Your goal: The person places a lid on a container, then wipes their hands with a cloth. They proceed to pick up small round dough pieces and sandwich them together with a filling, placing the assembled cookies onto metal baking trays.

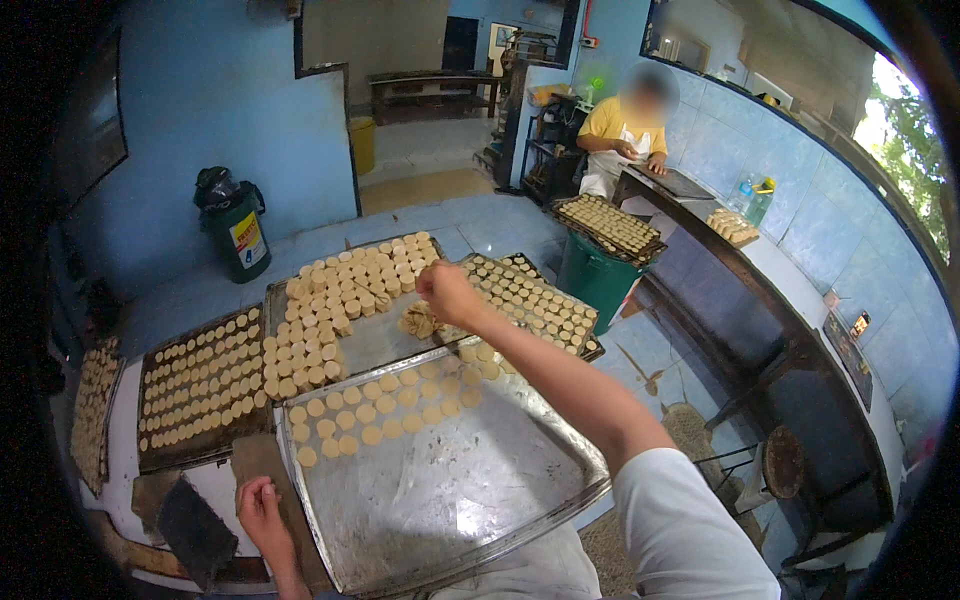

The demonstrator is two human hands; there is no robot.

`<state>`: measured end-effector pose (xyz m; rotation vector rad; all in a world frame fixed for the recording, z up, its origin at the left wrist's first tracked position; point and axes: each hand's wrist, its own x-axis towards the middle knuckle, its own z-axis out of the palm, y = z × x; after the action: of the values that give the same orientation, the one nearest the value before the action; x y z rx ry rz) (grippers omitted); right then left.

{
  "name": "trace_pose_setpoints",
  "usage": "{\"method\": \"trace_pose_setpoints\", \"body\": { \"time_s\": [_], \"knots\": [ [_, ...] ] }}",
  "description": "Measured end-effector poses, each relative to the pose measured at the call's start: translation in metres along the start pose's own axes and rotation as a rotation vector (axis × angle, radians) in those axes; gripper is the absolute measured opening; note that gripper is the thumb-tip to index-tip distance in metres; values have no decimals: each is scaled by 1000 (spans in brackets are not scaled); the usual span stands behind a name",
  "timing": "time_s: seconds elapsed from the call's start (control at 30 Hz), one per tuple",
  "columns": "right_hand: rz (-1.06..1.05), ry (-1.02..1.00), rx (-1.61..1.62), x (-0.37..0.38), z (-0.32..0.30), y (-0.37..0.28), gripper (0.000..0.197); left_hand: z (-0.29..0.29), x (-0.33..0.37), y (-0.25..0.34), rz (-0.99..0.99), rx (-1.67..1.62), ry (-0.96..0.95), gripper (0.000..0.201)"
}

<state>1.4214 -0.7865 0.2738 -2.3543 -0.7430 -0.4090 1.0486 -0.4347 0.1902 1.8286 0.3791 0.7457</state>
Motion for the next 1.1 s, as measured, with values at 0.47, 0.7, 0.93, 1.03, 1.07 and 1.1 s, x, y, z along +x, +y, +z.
{"method": "trace_pose_setpoints", "body": {
  "time_s": [0.47,0.7,0.93,1.03,1.07,1.1],
  "knots": [
    [18,-259,-190,14,58,14,7,-3,-2,1,9,6,-17,12],
    [1,-403,-380,29,58,7,8,-4,0,-6,31,6,-39,12],
    [-39,-523,-436,39,56,-19,12,-6,1,-9,31,26,-21,13],
    [-3,-591,-519,42,62,-12,24,-3,3,-6,18,47,-32,13],
    [9,-590,-547,42,63,-7,30,-2,4,-5,21,43,-45,13],
    [15,-598,-546,43,63,-9,31,-2,3,-5,20,44,-49,14]
  ]
}}
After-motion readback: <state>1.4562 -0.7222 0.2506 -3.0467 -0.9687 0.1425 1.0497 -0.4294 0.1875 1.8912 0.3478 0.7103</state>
